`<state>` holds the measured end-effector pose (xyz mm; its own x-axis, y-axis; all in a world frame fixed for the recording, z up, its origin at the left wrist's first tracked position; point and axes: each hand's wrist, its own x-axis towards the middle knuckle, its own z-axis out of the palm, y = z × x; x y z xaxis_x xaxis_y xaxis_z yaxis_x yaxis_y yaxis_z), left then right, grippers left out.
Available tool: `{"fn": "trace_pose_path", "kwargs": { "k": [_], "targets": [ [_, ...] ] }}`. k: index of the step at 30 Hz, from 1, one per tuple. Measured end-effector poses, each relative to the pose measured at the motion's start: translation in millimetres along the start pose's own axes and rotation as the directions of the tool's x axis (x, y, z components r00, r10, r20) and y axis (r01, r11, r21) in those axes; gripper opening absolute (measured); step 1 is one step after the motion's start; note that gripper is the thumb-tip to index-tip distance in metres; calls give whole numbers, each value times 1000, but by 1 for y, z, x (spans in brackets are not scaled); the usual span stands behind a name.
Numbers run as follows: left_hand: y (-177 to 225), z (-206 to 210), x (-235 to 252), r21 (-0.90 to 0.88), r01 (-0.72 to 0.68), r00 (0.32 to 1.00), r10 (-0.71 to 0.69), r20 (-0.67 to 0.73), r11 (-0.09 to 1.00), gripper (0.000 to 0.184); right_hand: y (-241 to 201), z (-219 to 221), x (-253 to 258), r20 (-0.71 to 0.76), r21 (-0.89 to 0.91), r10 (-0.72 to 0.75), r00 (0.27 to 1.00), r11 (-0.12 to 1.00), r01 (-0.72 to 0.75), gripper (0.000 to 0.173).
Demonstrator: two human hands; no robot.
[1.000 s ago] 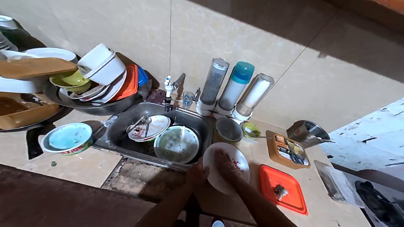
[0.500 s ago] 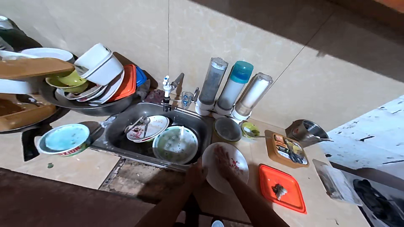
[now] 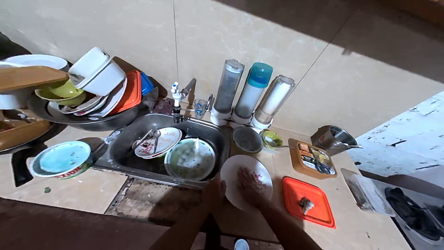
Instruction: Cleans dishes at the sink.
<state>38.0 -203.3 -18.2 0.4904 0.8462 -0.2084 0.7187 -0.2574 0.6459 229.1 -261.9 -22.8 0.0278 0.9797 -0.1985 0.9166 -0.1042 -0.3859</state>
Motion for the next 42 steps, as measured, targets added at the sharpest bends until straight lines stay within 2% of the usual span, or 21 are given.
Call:
{"fn": "trace_pose_path", "kwargs": {
  "k": [2, 4, 5, 8, 11, 13, 15, 18, 21, 24, 26, 27, 29, 31, 35, 38, 40, 42],
  "targets": [
    [-4, 0, 1, -3, -10, 1000, 10, 9, 1000, 55, -19, 14, -24, 56, 38, -131, 990, 991, 129, 57],
    [-4, -1, 1, -1, -19, 1000, 19, 7, 1000, 54, -12, 14, -48, 62, 7, -152, 986, 988, 152, 54],
    [-3, 0, 1, -4, -25, 1000, 25, -1, 1000, 54, 2, 13, -53, 11, -30, -138, 990, 990, 138, 54],
    [-4, 2, -1, -10, -27, 999, 26, -23, 1000, 54, 44, -2, -36, -111, -156, 14, 994, 987, -31, 61],
    [-4, 3, 1, -8, -32, 999, 32, -22, 999, 54, 30, -25, -4, 34, -97, 185, 982, 979, -181, 68],
    [-4, 1, 1, -13, -18, 1000, 18, -5, 1000, 53, 7, -14, -3, 39, -46, 121, 992, 992, -119, 65],
    [-4, -1, 1, -18, -8, 1000, 8, 9, 1000, 53, -11, 7, -25, 28, -29, -57, 998, 998, 58, 60],
    [-4, -3, 2, -15, -11, 999, 12, 31, 1000, 55, -2, 21, -72, -44, -70, -171, 984, 983, 167, 52],
    [-6, 0, 1, -15, -27, 1000, 28, 5, 1000, 56, 46, 4, -82, -76, -154, -101, 992, 984, 88, 50],
    [-4, 0, 1, -23, -19, 1000, 19, -4, 1000, 55, 64, -16, -42, -164, -248, -49, 985, 969, 7, 50],
    [-2, 1, 1, -25, -7, 1000, 7, -6, 1000, 55, 40, -32, -8, 6, -196, 119, 993, 974, -115, 57],
    [-1, 1, 1, -28, -2, 1000, 2, -6, 1000, 55, 25, -31, 5, 35, -132, 139, 990, 982, -133, 57],
    [0, -3, 1, -23, 23, 999, -23, 27, 999, 55, -8, -16, 8, 77, -40, 42, 996, 998, -39, 56],
    [-2, -5, 1, -14, 25, 999, -25, 49, 1000, 54, -29, 2, -14, 102, 5, -107, 989, 994, 107, 54],
    [-1, -6, 1, 1, 26, 998, -26, 53, 1000, 55, 3, 2, -61, 122, 121, -221, 968, 971, 207, 47],
    [0, -2, 0, -2, 10, 1000, -10, 4, 1000, 54, 29, -4, -48, 128, 135, -283, 951, 955, 266, 45],
    [0, 0, 1, -4, 18, 1000, -18, 5, 1000, 54, 16, -2, -29, 144, 125, -297, 944, 952, 280, 47],
    [-2, 1, 3, 5, 26, 1000, -26, 16, 1000, 54, 1, 12, -10, 77, 121, -344, 936, 935, 334, 51]
  ]
}}
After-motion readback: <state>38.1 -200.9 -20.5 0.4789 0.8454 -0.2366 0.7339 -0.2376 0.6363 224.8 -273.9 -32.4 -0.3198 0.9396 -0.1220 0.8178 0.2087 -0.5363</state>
